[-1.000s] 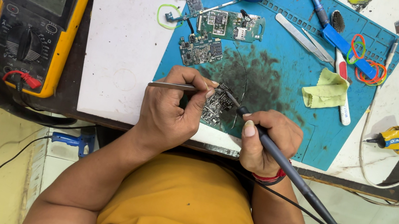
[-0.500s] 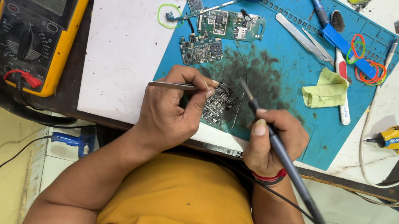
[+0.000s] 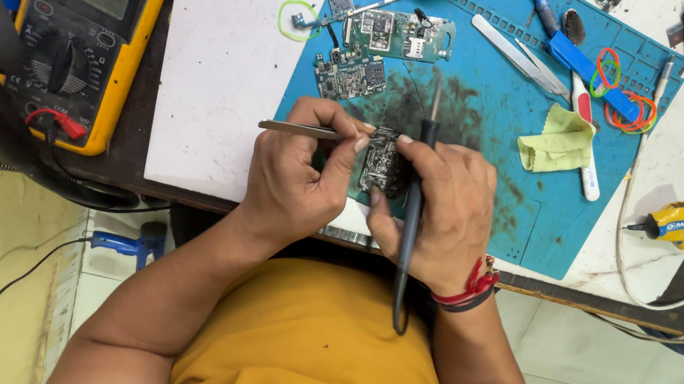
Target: The person solders a small circuit board on a repair bench, holding the board with tweezers in one hand while applying a soldering iron with the other. They reposition the board and continue working on its components throughout the clip.
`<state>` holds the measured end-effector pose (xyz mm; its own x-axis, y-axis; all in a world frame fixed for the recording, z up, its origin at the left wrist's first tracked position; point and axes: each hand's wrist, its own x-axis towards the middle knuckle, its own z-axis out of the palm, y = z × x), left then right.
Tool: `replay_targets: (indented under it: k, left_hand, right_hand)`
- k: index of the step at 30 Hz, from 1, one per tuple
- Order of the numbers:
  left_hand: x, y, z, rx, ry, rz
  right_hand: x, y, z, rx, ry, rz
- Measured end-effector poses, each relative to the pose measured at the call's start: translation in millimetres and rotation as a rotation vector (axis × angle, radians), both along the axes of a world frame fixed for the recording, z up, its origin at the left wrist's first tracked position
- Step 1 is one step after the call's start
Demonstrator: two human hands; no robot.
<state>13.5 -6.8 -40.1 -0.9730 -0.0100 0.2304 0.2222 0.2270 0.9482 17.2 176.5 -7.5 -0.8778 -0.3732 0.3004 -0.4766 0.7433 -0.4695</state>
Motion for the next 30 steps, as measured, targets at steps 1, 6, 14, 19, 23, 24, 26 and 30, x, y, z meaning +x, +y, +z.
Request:
replay_targets:
  k: [1,6,14,19,23,24,26,30]
  left_hand:
    - [-1,0,1,-0.002,-0.003,0.004]
    - [-1,-1,2,-0.028,0.043,0.007]
    - [-1,-2,-2,0.005,-0.004,-0.029]
    - [-1,-2,-2,-0.008,-0.005,-0.029]
    - [-2,-1,-3,0.042,-0.012,-0.035]
    - [-1,-2,-3,0.022,0.001,-0.034]
    - [-1,-2,-3,-0.001,0.011,-0.034]
    - [-2,-3,-2,0.005,-0.010,-0.047]
  right_hand:
    - [0,2,-1,-0.006,0.016,0.018]
    - [7,7,-12,-0.153,0.053,-0.030]
    - [17,15,-33,-0.375,0.120,-0.181]
    - [19,18,-33,-0.537,0.073,-0.144]
    - [15,17,-34,-0.487,0.078,-0.140]
    - [15,17,-34,-0.464,0.077,-0.131]
    - [14,16,-34,-0.450,0.059,-0.113]
    - [12,17,-32,-0.439,0.037,-0.096]
